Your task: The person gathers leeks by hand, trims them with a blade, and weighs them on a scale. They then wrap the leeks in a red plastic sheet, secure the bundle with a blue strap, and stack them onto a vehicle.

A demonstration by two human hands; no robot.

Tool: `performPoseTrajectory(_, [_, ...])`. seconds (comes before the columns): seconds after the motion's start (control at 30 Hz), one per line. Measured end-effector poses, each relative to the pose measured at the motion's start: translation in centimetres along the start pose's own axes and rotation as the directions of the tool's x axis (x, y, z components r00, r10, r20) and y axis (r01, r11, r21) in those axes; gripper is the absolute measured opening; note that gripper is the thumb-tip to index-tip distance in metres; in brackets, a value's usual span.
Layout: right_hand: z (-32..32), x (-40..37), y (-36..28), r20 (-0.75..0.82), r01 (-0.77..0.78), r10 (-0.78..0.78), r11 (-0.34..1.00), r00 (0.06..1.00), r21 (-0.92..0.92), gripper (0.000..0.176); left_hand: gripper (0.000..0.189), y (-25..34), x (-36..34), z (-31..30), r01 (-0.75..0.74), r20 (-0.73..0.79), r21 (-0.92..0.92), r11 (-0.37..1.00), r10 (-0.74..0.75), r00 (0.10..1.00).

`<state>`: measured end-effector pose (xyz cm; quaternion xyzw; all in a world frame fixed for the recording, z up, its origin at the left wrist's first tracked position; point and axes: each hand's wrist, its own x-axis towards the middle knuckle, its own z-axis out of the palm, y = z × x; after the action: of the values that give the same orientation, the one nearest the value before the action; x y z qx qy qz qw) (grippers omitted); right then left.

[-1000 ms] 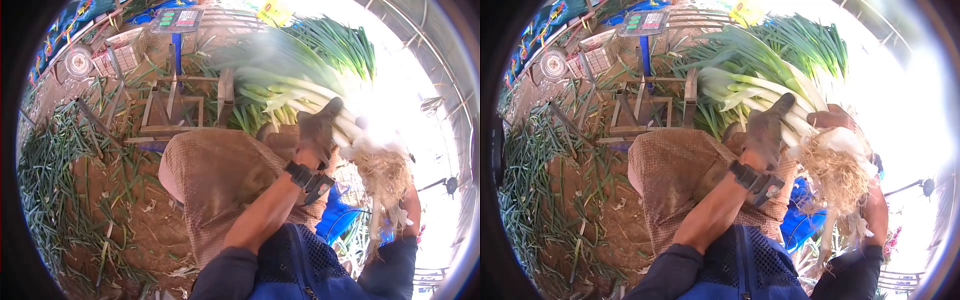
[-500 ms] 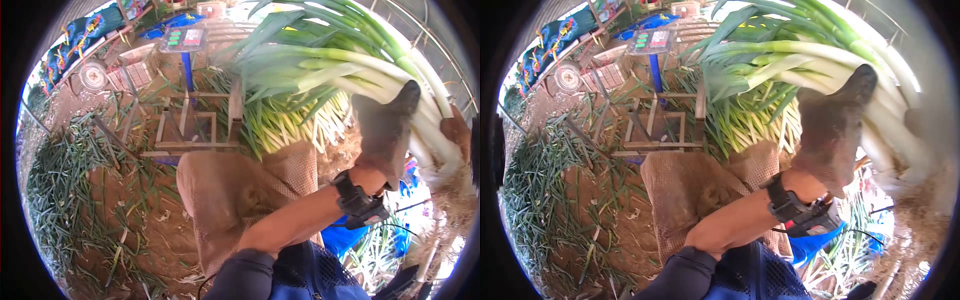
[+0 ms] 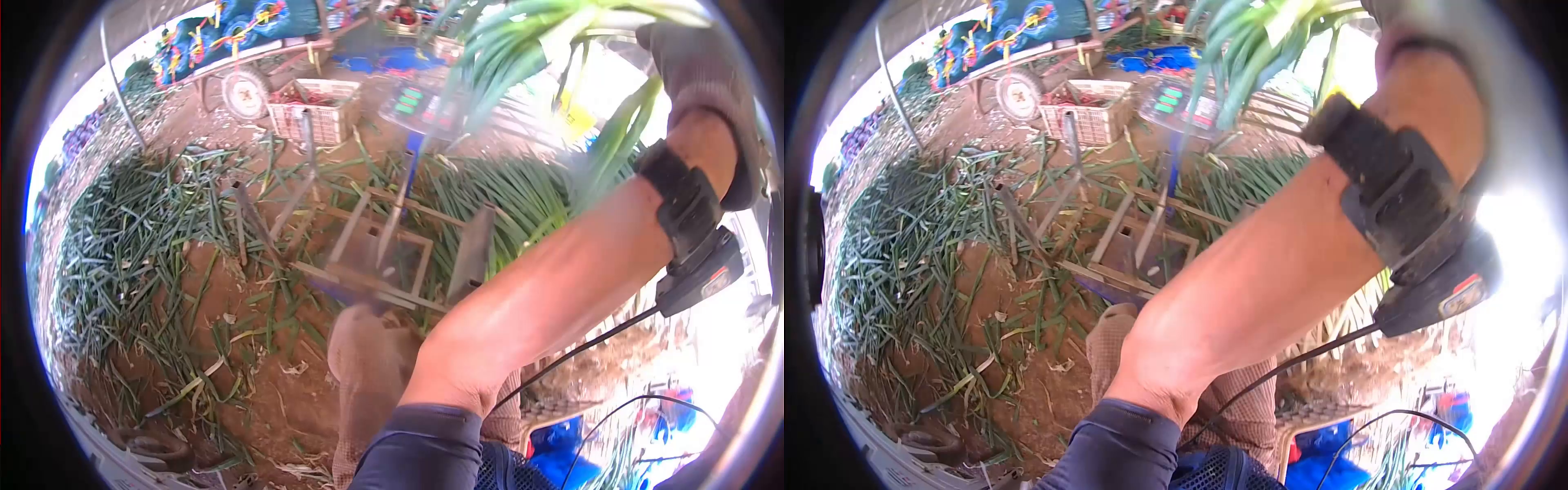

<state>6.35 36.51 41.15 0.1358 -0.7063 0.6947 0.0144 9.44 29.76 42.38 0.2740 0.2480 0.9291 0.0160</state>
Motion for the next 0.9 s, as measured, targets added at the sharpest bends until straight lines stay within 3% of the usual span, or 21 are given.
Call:
performPoseTrajectory(0.13, [6.0, 7.7, 2.4, 0.127, -0.032, 0.027, 0.999, 0.992, 0.034, 0.053, 0.021, 4.4, 2.5, -7.0, -0.156, -0.160, 0.175, 0.972, 0.184, 0.970])
performPoseTrajectory(0.27, [12.7, 13.7, 5.3, 0.245, -0.093, 0.079, 0.995, 0.966, 0.045, 0.053, 0.021, 9.2, 3.6, -14.0, -0.269, -0.276, 0.392, 0.880, 0.391, 0.878])
performPoseTrajectory(0.5, [22.9, 21.5, 12.7, 0.424, -0.232, 0.229, 0.972, 0.876, -0.047, 0.051, 0.023, 17.7, 3.5, -26.5, -0.313, -0.318, 0.746, 0.587, 0.728, 0.607])
performPoseTrajectory(0.67, [24.3, 23.5, 17.3, 0.520, -0.295, 0.390, 0.920, 0.760, -0.259, 0.050, 0.024, 20.6, 1.3, -34.4, -0.276, -0.293, 0.868, 0.413, 0.875, 0.385])
performPoseTrajectory(0.73, [23.6, 23.5, 17.7, 0.562, -0.309, 0.450, 0.891, 0.694, -0.333, 0.050, 0.025, 19.7, -0.5, -36.7, -0.303, -0.387, 0.818, 0.490, 0.857, 0.341])
performPoseTrajectory(0.83, [22.0, 22.4, 20.1, 0.601, -0.288, 0.530, 0.842, 0.599, -0.456, 0.049, 0.038, 15.1, -4.9, -39.0, -0.413, -0.713, 0.445, 0.795, 0.593, 0.374])
performPoseTrajectory(0.87, [22.6, 20.3, 20.3, 0.573, -0.240, 0.525, 0.832, 0.629, -0.500, 0.048, 0.040, 13.0, -6.2, -41.3, -0.308, -0.826, 0.341, 0.888, 0.439, 0.352])
performPoseTrajectory(0.9, [20.9, 21.1, 25.1, 0.542, -0.248, 0.575, 0.791, 0.613, -0.559, 0.049, 0.041, 11.1, -7.3, -43.2, -0.207, -0.912, 0.217, 0.954, 0.274, 0.306])
